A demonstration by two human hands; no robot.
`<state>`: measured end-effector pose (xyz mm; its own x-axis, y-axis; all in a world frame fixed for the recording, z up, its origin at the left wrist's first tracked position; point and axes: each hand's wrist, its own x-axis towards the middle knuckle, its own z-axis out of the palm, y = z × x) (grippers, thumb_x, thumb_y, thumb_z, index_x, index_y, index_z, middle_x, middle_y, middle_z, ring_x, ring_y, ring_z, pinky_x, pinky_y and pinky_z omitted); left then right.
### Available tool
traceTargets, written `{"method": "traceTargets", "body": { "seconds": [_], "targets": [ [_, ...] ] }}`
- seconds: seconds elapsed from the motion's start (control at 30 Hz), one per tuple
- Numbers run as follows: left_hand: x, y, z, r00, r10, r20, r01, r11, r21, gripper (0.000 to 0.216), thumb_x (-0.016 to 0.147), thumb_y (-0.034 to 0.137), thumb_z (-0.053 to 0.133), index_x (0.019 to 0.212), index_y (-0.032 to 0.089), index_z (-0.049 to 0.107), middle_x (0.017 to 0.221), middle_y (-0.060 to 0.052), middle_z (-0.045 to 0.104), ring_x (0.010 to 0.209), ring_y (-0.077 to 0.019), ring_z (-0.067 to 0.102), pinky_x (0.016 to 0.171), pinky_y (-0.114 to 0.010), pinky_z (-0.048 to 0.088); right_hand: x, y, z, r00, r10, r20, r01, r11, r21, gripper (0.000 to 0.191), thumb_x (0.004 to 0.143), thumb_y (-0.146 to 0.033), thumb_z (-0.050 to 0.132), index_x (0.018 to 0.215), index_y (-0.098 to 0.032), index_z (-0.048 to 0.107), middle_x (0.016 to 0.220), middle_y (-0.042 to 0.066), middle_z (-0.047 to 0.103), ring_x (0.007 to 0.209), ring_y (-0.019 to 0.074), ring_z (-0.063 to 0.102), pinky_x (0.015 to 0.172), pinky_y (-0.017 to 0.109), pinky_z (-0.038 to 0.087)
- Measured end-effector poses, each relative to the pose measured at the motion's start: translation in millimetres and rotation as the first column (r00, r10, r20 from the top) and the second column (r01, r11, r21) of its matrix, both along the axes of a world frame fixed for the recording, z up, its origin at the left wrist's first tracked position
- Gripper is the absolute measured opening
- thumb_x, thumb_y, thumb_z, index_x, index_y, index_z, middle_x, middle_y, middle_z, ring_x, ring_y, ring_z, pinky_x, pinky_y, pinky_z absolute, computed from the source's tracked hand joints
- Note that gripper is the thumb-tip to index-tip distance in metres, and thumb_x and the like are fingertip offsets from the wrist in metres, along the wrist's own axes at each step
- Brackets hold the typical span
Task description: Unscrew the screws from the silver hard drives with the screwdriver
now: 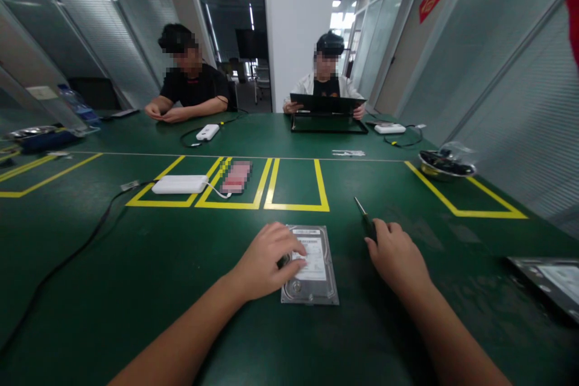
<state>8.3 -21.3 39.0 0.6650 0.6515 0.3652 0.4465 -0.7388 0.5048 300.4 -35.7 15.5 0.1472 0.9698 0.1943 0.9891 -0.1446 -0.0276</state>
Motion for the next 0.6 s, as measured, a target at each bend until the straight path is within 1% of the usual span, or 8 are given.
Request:
{"method": "traceTargets", "body": {
  "seconds": [0.1, 0.2, 0.4, 0.6],
  "targets": [
    [13.9, -5.4, 10.2, 0.975, -0.093, -0.200, 0.107, 0.993, 0.057, 0.025, 0.094, 0.036, 0.062, 0.116, 0.024, 0.065, 0.108, -0.005, 0.065, 0.102, -0.0249, 0.056, 0.089, -0.039, 0.039, 0.4, 2.3, -3.0, 1.000, 0.009, 0.018, -0.008, 0.999, -0.047, 0.031, 0.095, -0.020, 0.056, 0.125, -0.012, 0.054, 0.101, 0.014, 0.057, 0.089, 0.0261, 0.058, 0.071, 0.033, 0.045],
    [24.8, -7.0, 13.3, 0.943, -0.138, -0.302, 0.171, 0.982, 0.083, 0.031, 0.095, 0.041, 0.061, 0.121, 0.024, 0.063, 0.110, -0.006, 0.064, 0.104, -0.0258, 0.058, 0.089, -0.039, 0.042, 1.0, 4.1, -3.2, 1.000, 0.009, 0.021, -0.008, 0.998, -0.069, 0.029, 0.096, -0.020, 0.054, 0.124, -0.012, 0.054, 0.100, 0.013, 0.058, 0.088, 0.0248, 0.059, 0.071, 0.032, 0.044],
    [35.1, -4.4, 6.7, 0.917, -0.124, -0.379, 0.196, 0.968, 0.157, 0.046, 0.091, 0.046, 0.066, 0.131, 0.023, 0.059, 0.110, -0.008, 0.063, 0.103, -0.0287, 0.059, 0.088, -0.042, 0.045, 1.0, 4.6, -0.5, 1.000, 0.002, 0.020, -0.001, 0.997, -0.080, 0.026, 0.098, -0.021, 0.052, 0.123, -0.013, 0.053, 0.101, 0.013, 0.058, 0.090, 0.0247, 0.059, 0.072, 0.031, 0.044],
    [35.5, -4.6, 3.3, 0.922, -0.113, -0.369, 0.191, 0.965, 0.181, 0.043, 0.093, 0.048, 0.062, 0.128, 0.022, 0.060, 0.110, -0.009, 0.062, 0.103, -0.0280, 0.058, 0.089, -0.040, 0.045, 0.7, 5.6, -0.7, 1.000, 0.008, 0.007, -0.008, 0.997, -0.072, 0.027, 0.097, -0.020, 0.052, 0.123, -0.012, 0.053, 0.100, 0.013, 0.058, 0.087, 0.0245, 0.060, 0.069, 0.032, 0.043]
  ]
}}
